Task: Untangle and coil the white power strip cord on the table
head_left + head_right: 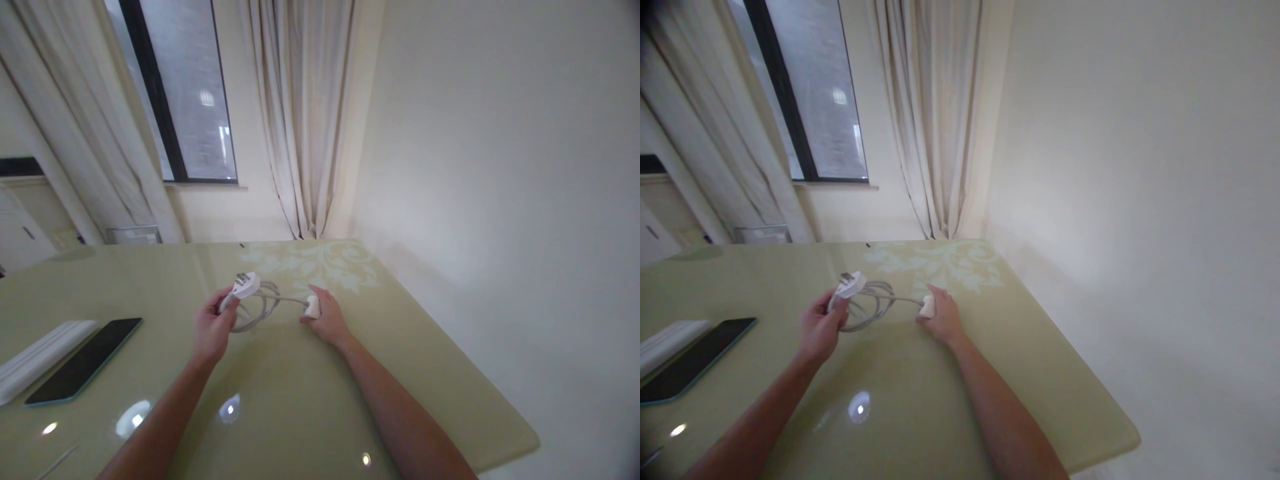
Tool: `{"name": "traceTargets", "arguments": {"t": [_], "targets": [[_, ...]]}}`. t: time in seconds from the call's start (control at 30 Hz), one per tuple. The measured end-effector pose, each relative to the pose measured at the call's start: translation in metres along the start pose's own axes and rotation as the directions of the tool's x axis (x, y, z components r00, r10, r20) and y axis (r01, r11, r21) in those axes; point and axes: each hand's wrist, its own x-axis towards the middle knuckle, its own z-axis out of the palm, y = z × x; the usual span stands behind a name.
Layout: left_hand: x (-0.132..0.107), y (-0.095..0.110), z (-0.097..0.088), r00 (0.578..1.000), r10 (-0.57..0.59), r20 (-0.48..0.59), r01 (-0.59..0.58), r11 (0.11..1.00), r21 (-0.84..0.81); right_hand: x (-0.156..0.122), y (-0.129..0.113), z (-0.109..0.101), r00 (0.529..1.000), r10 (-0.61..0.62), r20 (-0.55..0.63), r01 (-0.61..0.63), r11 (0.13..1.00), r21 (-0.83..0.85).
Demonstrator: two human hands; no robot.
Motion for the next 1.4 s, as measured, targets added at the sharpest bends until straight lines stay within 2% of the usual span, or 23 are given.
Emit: {"name": "traceTargets", "arguments": {"t": [0.07,0.17,0.23,0.27,0.33,0.37,0.43,0.5,0.57,0.63,0.7,0.77,0.83,0.9,1.0,1.13,1.3,1.4], "targets": [[-0.001,0.004,0.004,0.995,-0.103,0.020,0.104,0.982,-0.157,-0.002,-0.003,0.001,0.999,-0.017,0.036,0.014,0.997,0.082],[-0.001,0.008,0.006,0.985,-0.163,0.058,0.173,0.951,-0.256,-0.004,-0.007,0.003,0.987,-0.090,-0.135,0.114,0.976,0.186],[0.002,0.007,0.003,0.981,-0.184,0.054,0.191,0.966,-0.175,-0.006,-0.013,0.003,0.944,-0.181,-0.277,0.240,0.951,0.194],[0.004,0.006,0.001,0.984,-0.174,0.034,0.176,0.981,-0.077,-0.007,-0.017,0.002,0.916,-0.230,-0.330,0.301,0.936,0.184],[0.008,0.001,-0.003,0.997,-0.071,-0.004,0.071,0.983,0.171,-0.010,-0.026,0.001,0.865,-0.278,-0.417,0.381,0.905,0.188],[0.010,-0.001,-0.005,1.000,0.000,-0.001,0.001,0.963,0.270,-0.011,-0.032,0.001,0.851,-0.263,-0.455,0.393,0.894,0.217],[0.012,-0.004,-0.008,0.995,0.086,0.043,-0.096,0.929,0.356,-0.015,-0.043,0.003,0.836,-0.175,-0.520,0.383,0.864,0.326],[0.012,-0.004,-0.008,0.994,0.059,0.095,-0.089,0.929,0.358,-0.019,-0.053,0.004,0.820,-0.085,-0.566,0.381,0.819,0.429],[0.010,-0.003,-0.008,0.992,0.015,0.126,-0.060,0.929,0.364,-0.023,-0.060,0.004,0.799,-0.067,-0.598,0.405,0.794,0.453],[0.007,0.000,-0.006,0.991,0.020,0.132,-0.069,0.923,0.380,-0.026,-0.064,0.002,0.782,-0.149,-0.605,0.448,0.810,0.380],[0.003,0.002,-0.002,0.989,0.040,0.145,-0.093,0.918,0.386,-0.030,-0.064,-0.002,0.753,-0.333,-0.567,0.532,0.815,0.229],[-0.002,0.005,0.002,0.984,0.055,0.170,-0.117,0.917,0.381,-0.033,-0.063,-0.004,0.697,-0.523,-0.490,0.635,0.768,0.084],[-0.008,0.010,0.007,0.980,0.069,0.187,-0.134,0.922,0.363,-0.035,-0.063,-0.003,0.657,-0.634,-0.408,0.697,0.717,0.008],[-0.016,0.015,0.012,0.974,0.104,0.200,-0.169,0.925,0.342,-0.037,-0.063,0.000,0.661,-0.674,-0.329,0.707,0.707,-0.026],[-0.033,0.020,0.022,0.941,0.223,0.254,-0.297,0.903,0.311,-0.038,-0.063,0.007,0.708,-0.661,-0.249,0.671,0.740,-0.054],[-0.056,0.019,0.035,0.882,0.404,0.241,-0.468,0.805,0.365,-0.040,-0.060,0.013,0.768,-0.594,-0.240,0.599,0.799,-0.062],[-0.069,0.019,0.040,0.784,0.543,0.301,-0.620,0.655,0.433,-0.047,-0.058,0.020,0.752,-0.635,-0.180,0.643,0.766,-0.019],[-0.070,0.022,0.041,0.755,0.594,0.279,-0.650,0.620,0.439,-0.051,-0.062,0.026,0.816,-0.534,-0.222,0.564,0.820,0.099]]}}
